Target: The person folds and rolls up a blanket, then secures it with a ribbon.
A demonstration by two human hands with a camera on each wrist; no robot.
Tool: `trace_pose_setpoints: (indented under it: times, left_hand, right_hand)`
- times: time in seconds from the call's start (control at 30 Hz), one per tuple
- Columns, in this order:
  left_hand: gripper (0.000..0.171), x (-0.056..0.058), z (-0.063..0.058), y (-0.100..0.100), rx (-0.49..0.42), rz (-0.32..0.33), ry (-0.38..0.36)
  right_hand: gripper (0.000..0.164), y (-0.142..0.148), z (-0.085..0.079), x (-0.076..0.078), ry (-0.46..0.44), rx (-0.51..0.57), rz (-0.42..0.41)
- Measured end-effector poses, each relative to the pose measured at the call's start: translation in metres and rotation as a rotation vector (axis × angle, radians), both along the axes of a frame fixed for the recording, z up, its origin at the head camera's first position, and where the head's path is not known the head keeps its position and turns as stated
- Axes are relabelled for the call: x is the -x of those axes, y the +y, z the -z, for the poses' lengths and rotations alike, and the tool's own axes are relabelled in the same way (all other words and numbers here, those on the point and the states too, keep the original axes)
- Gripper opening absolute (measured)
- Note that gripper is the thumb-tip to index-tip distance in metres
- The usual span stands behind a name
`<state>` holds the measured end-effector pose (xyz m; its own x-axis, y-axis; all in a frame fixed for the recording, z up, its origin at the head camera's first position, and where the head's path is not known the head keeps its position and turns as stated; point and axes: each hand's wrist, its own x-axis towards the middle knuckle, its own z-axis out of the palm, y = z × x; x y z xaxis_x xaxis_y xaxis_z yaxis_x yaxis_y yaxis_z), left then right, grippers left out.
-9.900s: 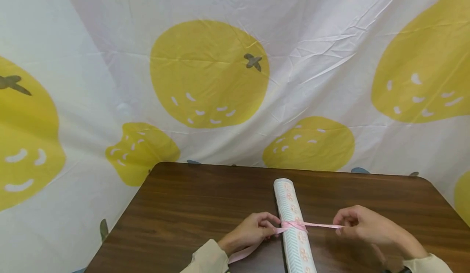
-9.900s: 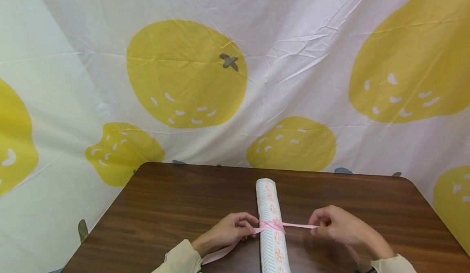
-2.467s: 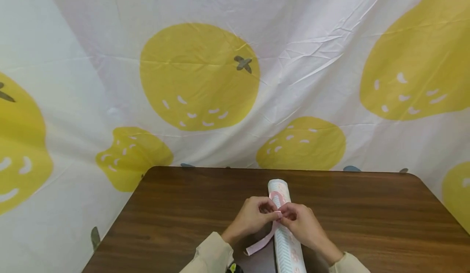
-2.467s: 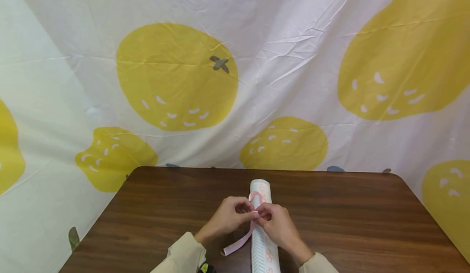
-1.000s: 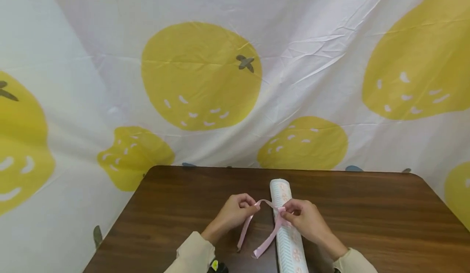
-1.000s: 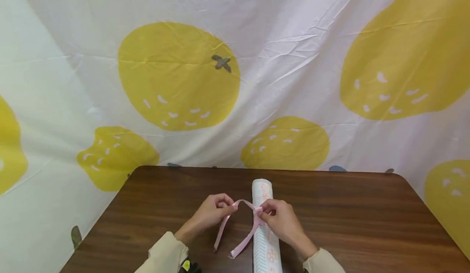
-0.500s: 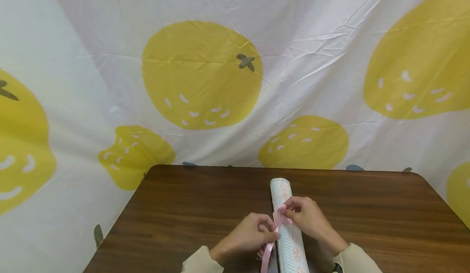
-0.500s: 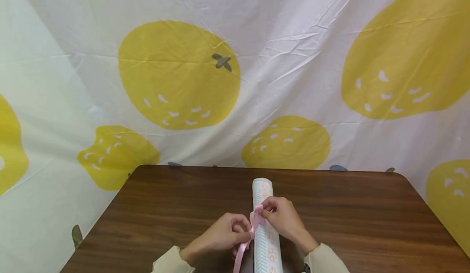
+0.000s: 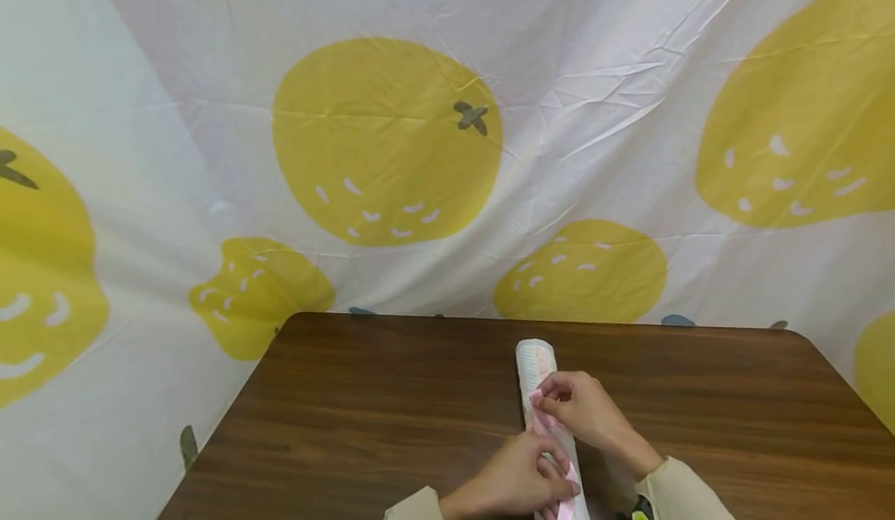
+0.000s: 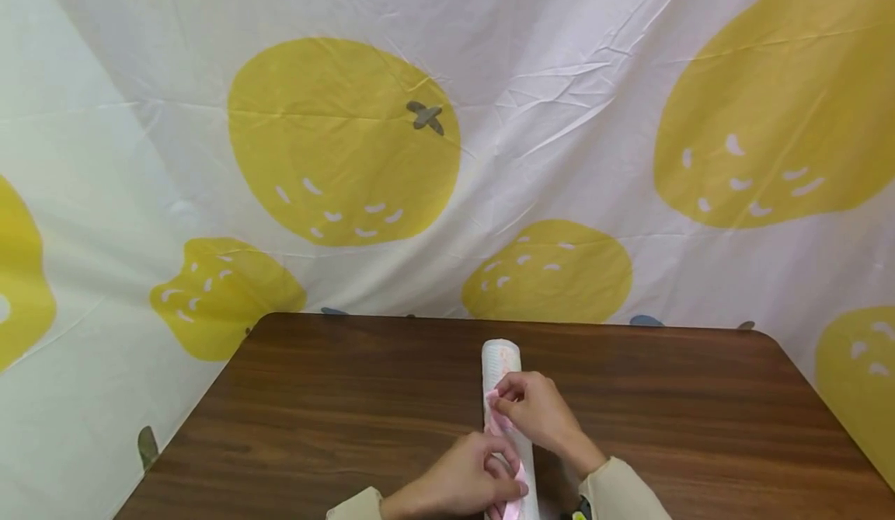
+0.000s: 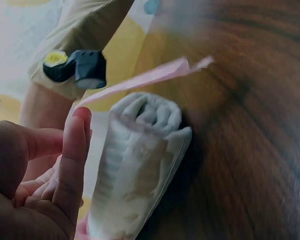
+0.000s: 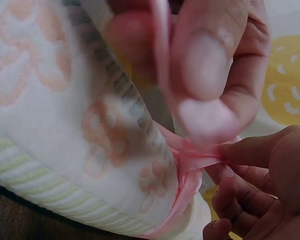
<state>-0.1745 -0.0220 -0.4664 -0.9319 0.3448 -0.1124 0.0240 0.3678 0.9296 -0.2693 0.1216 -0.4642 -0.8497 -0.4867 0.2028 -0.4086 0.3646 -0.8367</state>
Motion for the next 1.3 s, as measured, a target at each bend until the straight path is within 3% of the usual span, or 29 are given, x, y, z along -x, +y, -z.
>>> trace_pose_setpoints:
  times: [0.13,0.43,0.5,0.7,1.0,1.3]
  left_hand:
    - [0.014,0.000,0.004,0.009,0.033,0.009,0.049]
    - [0.011,0.002,0.007,0.018,0.381,0.110,0.358]
    - [0.011,0.002,0.007,0.017,0.342,0.109,0.327]
    - [0.006,0.005,0.000,0.003,0.027,0.000,0.075]
    - [0.003,0.022,-0.008,-0.029,-0.025,-0.089,0.146]
    - [0.010,0.048,-0.009,-0.046,0.023,-0.281,0.309]
  right_hand:
    - [0.009,0.002,-0.001,0.002,-0.003,0.006,-0.039]
    - [0.006,0.006,-0.002,0.003,-0.008,-0.039,-0.070]
    - [0.006,0.006,-0.002,0.003,-0.007,-0.046,-0.070]
    - [0.005,0.005,-0.002,0.002,-0.005,-0.017,-0.076]
    - [0.006,0.003,-0.002,0.002,0.003,-0.021,-0.058]
    - [0.005,0.002,-0.001,-0.001,-0.030,0.020,-0.074]
